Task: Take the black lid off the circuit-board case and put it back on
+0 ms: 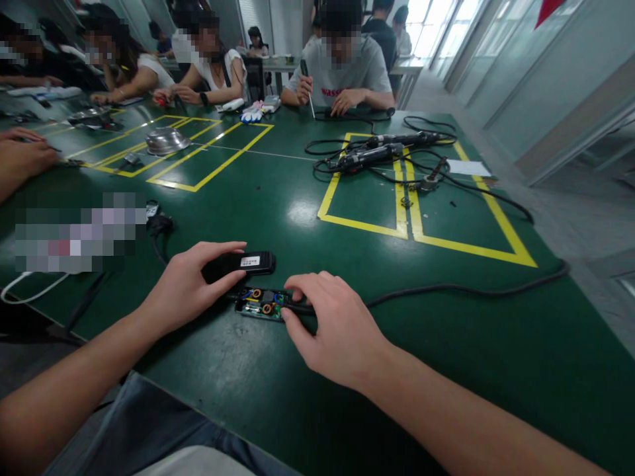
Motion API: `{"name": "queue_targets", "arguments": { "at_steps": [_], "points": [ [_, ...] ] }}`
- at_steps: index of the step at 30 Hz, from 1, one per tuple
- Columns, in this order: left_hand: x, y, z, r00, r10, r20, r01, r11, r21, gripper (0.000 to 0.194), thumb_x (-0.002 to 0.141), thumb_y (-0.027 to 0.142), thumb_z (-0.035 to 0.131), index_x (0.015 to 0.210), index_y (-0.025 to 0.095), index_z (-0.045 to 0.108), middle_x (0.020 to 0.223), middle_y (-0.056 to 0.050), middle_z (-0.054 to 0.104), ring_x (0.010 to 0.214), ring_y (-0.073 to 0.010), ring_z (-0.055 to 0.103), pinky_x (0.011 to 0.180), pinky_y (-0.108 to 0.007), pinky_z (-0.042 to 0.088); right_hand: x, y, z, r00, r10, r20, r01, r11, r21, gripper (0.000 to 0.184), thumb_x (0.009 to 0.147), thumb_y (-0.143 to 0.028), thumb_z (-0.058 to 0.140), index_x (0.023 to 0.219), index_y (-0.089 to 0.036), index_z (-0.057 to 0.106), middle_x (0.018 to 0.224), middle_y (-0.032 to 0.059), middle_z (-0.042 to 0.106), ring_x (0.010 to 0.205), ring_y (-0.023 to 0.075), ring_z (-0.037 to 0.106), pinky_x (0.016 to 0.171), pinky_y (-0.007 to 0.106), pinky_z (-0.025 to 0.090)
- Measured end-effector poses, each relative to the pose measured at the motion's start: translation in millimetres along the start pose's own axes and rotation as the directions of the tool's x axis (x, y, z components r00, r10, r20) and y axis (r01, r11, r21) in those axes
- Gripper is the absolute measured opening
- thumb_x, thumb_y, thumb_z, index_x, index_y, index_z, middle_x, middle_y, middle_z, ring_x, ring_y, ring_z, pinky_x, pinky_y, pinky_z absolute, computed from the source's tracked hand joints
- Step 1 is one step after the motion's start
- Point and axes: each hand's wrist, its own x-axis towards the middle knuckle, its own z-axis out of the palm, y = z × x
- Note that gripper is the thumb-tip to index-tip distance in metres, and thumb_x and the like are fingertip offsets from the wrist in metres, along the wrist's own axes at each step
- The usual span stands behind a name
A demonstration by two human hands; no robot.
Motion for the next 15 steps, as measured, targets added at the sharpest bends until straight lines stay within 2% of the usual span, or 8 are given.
{"name": "queue_targets", "arguments": {
  "at_steps": [2, 4, 6, 9, 12, 15],
  "points": [
    [-1, 0, -0.3, 0.999, 0.039, -0.025, -0.039, 0.999, -0.004, 0.038, 0.103, 0.037, 0.071, 0.136, 0.019, 0.076, 0.121, -0.012, 0.081, 0.110, -0.0300, 0.074, 0.100, -0.049, 0.061, -1, 0, 1, 1.000, 0.029, -0.007, -0.029, 0.999, 0.021, 0.025, 0.097, -0.020, 0.061, 0.121, -0.021, 0.063, 0.098, 0.0066, 0.074, 0.085, 0.0242, 0.069, 0.077, 0.042, 0.057],
    [-3, 3, -2.7, 0.985, 0.154, -0.077, -0.155, 0.988, -0.002, 0.032, 0.107, 0.033, 0.067, 0.134, 0.018, 0.076, 0.123, -0.013, 0.079, 0.111, -0.0282, 0.072, 0.100, -0.046, 0.061, -2, -1, 1, 0.999, 0.047, -0.013, -0.046, 0.998, 0.045, 0.032, 0.095, -0.021, 0.061, 0.127, -0.022, 0.060, 0.101, 0.0065, 0.074, 0.085, 0.0237, 0.068, 0.079, 0.042, 0.057],
    [-7, 7, -6.0, 0.952, 0.292, -0.091, -0.295, 0.955, -0.026, 0.031, 0.108, 0.027, 0.065, 0.136, 0.018, 0.075, 0.125, -0.014, 0.078, 0.111, -0.0261, 0.071, 0.100, -0.042, 0.060, -2, -1, 1, 0.998, 0.058, -0.010, -0.058, 0.997, 0.059, 0.039, 0.092, -0.020, 0.062, 0.130, -0.022, 0.057, 0.103, 0.0066, 0.074, 0.085, 0.0237, 0.067, 0.079, 0.043, 0.057],
    [-10, 12, -9.6, 0.894, 0.447, -0.025, -0.448, 0.890, -0.083, 0.034, 0.107, 0.022, 0.066, 0.140, 0.020, 0.073, 0.124, -0.013, 0.078, 0.109, -0.0246, 0.071, 0.098, -0.040, 0.060, -3, -3, 0, 0.998, 0.060, 0.022, -0.061, 0.997, 0.052, 0.048, 0.088, -0.020, 0.064, 0.135, -0.021, 0.057, 0.107, 0.0081, 0.074, 0.088, 0.0252, 0.067, 0.082, 0.046, 0.058],
    [-9, 12, -9.9, 0.867, 0.498, 0.035, -0.492, 0.864, -0.110, 0.031, 0.106, 0.022, 0.067, 0.136, 0.020, 0.075, 0.122, -0.014, 0.078, 0.105, -0.0246, 0.072, 0.094, -0.041, 0.060, -2, -4, -2, 0.997, 0.045, 0.059, -0.046, 0.999, 0.028, 0.049, 0.088, -0.022, 0.068, 0.136, -0.019, 0.059, 0.110, 0.0097, 0.074, 0.094, 0.0283, 0.068, 0.084, 0.049, 0.058],
    [-8, 12, -9.2, 0.866, 0.496, 0.056, -0.488, 0.865, -0.120, 0.029, 0.106, 0.024, 0.068, 0.134, 0.019, 0.077, 0.118, -0.013, 0.079, 0.103, -0.0246, 0.072, 0.091, -0.041, 0.061, 0, -4, -3, 0.997, 0.035, 0.072, -0.035, 0.999, 0.006, 0.041, 0.091, -0.023, 0.072, 0.131, -0.019, 0.064, 0.107, 0.0093, 0.075, 0.095, 0.0295, 0.070, 0.085, 0.050, 0.058]
  ]
}}
